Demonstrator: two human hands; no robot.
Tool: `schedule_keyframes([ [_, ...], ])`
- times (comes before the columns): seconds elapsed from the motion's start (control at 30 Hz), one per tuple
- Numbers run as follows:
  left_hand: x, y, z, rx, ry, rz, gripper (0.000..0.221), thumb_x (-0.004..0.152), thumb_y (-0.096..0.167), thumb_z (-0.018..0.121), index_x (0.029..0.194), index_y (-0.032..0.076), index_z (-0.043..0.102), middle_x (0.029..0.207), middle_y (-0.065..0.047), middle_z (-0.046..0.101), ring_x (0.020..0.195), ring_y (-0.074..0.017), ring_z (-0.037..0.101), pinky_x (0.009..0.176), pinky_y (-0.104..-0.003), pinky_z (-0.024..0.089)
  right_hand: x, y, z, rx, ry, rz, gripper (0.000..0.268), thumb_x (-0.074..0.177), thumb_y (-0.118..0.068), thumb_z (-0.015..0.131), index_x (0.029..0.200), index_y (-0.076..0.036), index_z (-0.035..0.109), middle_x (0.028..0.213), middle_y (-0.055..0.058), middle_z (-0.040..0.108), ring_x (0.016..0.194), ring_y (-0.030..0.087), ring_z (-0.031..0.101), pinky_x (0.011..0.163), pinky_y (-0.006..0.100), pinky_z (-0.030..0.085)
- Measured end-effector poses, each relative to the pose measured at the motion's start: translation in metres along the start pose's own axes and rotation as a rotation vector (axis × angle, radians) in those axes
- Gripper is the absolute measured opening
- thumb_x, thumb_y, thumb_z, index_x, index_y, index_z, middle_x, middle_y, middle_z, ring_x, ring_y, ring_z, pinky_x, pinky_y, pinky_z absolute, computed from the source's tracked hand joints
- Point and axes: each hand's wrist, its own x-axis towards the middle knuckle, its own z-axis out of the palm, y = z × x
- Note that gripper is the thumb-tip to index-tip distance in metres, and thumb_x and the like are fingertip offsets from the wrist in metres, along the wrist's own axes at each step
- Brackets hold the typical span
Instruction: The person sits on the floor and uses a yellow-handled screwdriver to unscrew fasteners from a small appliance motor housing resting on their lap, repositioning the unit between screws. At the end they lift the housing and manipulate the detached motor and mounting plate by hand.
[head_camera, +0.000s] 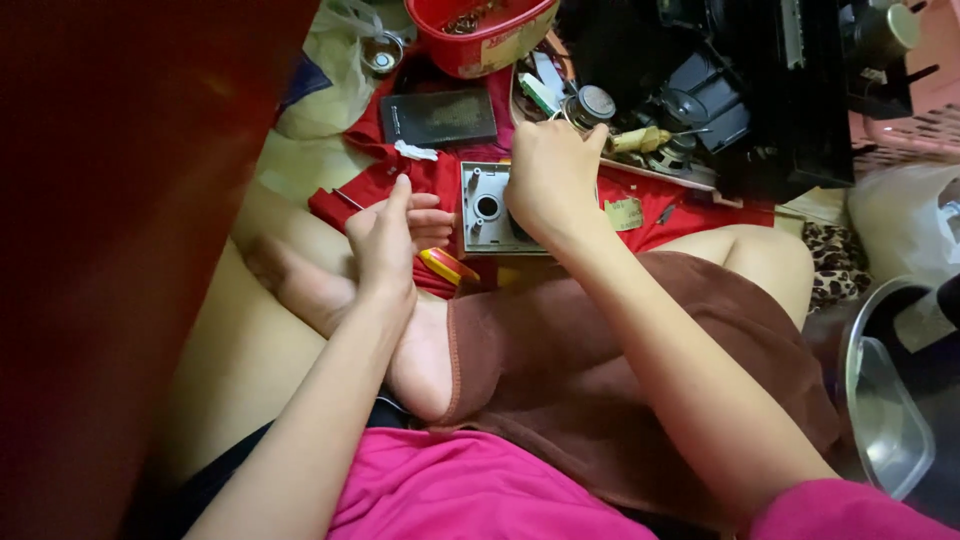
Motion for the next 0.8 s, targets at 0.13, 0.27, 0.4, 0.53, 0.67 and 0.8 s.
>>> schedule_keyframes([
  [0.13,0.005,-0.004,-0.001,-0.009,-0.02,0.007,0.039,0.086,0.033,0.049,0.082,-0.003,0.063,0.067,-0.02,0.065,0.053,-0.0252,0.065,0.05,-0.034,0.056,0.0,0.0,0.006,-0.024,0.003,0.034,0.01,0.065,-0.01,0.058,0.072,-0.014,0.053,0.065,0.002,0.052,0.068,0.026,0.051,0.069,0.045,0.024],
  [0.27,0.007,-0.005,-0.003,-0.012,-0.034,-0.004,0.04,0.086,0.034,0.047,0.083,-0.003,0.063,0.068,-0.019,0.066,0.054,-0.0242,0.065,0.05,-0.033,0.056,-0.001,0.0,0.01,-0.039,0.07,0.005,0.009,0.064,-0.014,0.061,0.071,-0.013,0.055,0.065,0.004,0.053,0.07,0.027,0.053,0.07,0.047,0.026],
  [0.4,0.007,-0.005,-0.001,-0.005,-0.048,-0.017,0.04,0.087,0.034,0.045,0.082,-0.002,0.062,0.069,-0.02,0.066,0.054,-0.0252,0.065,0.049,-0.033,0.056,-0.004,0.001,-0.003,0.054,0.118,-0.004,0.018,0.061,-0.026,0.068,0.067,-0.011,0.06,0.066,0.006,0.056,0.071,0.028,0.054,0.07,0.048,0.03],
  [0.53,0.009,-0.007,-0.003,0.018,-0.061,-0.021,0.041,0.087,0.034,0.045,0.082,-0.002,0.063,0.07,-0.021,0.066,0.055,-0.0268,0.066,0.049,-0.035,0.056,-0.012,0.017,-0.029,0.162,0.127,0.015,0.023,0.063,-0.032,0.072,0.072,-0.012,0.064,0.071,0.008,0.056,0.08,0.03,0.053,0.073,0.051,0.032],
  [0.67,0.013,-0.009,-0.005,0.005,-0.071,-0.039,0.039,0.088,0.033,0.044,0.084,-0.002,0.062,0.07,-0.019,0.066,0.055,-0.0251,0.066,0.049,-0.034,0.056,-0.031,0.062,-0.034,0.332,0.204,0.101,0.016,0.073,-0.032,0.068,0.076,-0.016,0.066,0.069,0.007,0.056,0.076,0.031,0.054,0.068,0.046,0.035],
  [0.8,0.022,-0.017,-0.006,0.006,-0.057,-0.011,0.031,0.088,0.026,0.047,0.086,-0.001,0.061,0.068,-0.017,0.065,0.052,-0.0233,0.065,0.048,-0.034,0.057,-0.065,0.135,0.01,0.198,0.247,0.211,0.013,0.079,-0.031,0.068,0.08,-0.018,0.064,0.069,0.004,0.059,0.074,0.029,0.059,0.066,0.041,0.041],
])
